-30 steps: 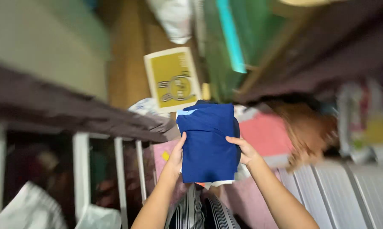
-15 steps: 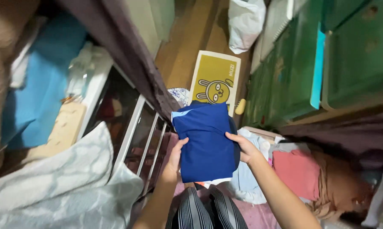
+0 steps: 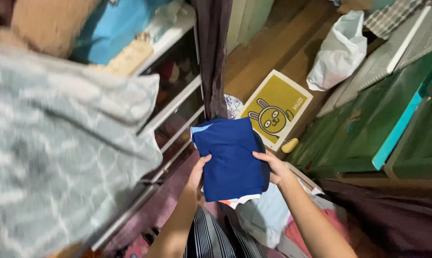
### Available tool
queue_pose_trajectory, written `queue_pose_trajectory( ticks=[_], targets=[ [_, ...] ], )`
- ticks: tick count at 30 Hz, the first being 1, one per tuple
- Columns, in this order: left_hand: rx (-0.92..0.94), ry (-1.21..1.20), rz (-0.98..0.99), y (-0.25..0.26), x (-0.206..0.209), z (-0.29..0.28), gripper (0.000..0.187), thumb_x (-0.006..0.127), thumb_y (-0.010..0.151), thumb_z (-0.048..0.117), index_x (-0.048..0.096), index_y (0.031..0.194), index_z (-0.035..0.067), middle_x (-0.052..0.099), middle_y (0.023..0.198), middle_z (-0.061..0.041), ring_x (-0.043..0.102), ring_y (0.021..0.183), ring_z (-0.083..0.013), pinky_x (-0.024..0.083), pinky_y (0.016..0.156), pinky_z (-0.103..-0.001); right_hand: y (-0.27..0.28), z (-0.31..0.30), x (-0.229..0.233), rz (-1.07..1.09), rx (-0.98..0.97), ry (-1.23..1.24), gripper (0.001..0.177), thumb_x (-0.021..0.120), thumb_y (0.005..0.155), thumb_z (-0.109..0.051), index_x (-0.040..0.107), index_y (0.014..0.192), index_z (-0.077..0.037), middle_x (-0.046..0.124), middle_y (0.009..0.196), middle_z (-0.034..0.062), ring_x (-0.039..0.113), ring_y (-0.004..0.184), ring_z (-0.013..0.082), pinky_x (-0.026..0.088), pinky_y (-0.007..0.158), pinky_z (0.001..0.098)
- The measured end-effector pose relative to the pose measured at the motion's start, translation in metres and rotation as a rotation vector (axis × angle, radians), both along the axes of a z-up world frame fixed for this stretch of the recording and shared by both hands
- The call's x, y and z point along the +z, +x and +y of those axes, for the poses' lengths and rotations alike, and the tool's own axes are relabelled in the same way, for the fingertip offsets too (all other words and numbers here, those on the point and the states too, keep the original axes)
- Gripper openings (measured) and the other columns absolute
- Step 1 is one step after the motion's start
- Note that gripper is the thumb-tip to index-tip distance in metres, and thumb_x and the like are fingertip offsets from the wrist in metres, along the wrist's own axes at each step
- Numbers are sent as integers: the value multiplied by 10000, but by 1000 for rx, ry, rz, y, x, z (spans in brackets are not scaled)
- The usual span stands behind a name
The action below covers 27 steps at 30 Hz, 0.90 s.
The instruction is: The person sorts folded clothes and places them into drawers and a cabinet. They handle patterned and solid-colored garments, opening and closing drawers and cabinet doors to store the items.
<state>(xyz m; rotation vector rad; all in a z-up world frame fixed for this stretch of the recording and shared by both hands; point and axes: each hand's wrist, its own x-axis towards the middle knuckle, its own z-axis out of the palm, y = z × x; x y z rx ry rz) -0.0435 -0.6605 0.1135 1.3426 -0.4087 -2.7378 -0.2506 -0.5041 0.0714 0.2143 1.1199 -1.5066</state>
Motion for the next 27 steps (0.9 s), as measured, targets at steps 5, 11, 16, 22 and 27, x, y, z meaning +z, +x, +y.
queue_pose_trajectory(
  ticks=[5, 11, 16, 22, 27],
  targets=[
    [147, -96, -51, 31, -54, 47, 661, 793, 736, 422, 625, 1270, 71, 660, 1202, -165, 642, 1059, -308, 509, 949, -446, 16, 20, 3, 40, 152, -5, 443, 747, 776, -17, 630, 1203, -26, 689, 1088, 238, 697, 949, 378, 559, 828, 557],
    [255, -124, -143, 91, 57, 75, 612, 839, 685, 299, 669, 1229, 77, 693, 1147, -164, 667, 1027, -307, 514, 946, -441, 39, -6, -4, 25, 379, -25, 496, 738, 796, -73, 598, 1272, -45, 670, 1146, 240, 682, 983, 381, 545, 855, 570],
    [318, -198, -114, 113, 34, 60, 584, 859, 669, 273, 683, 1193, 83, 709, 1095, -146, 688, 966, -277, 537, 896, -409, 66, -36, -1, -66, 480, -31, 453, 731, 794, -83, 626, 1232, -46, 684, 1099, 250, 694, 940, 383, 558, 829, 553],
    [405, -303, -114, 153, 64, 48, 663, 854, 668, 320, 645, 1234, 45, 684, 1106, -166, 670, 986, -300, 528, 884, -449, 102, -71, 13, -160, 454, -87, 449, 704, 777, -90, 620, 1211, -12, 670, 1124, 224, 686, 963, 362, 529, 896, 554],
    [421, -458, -176, 174, 178, 82, 967, 823, 723, 399, 359, 1500, 59, 412, 1500, -218, 377, 1395, -373, 275, 1152, -522, 139, -83, 30, -288, 455, -143, 434, 666, 796, -122, 607, 1216, -33, 663, 1151, 201, 666, 1032, 364, 487, 951, 559]
  ],
)
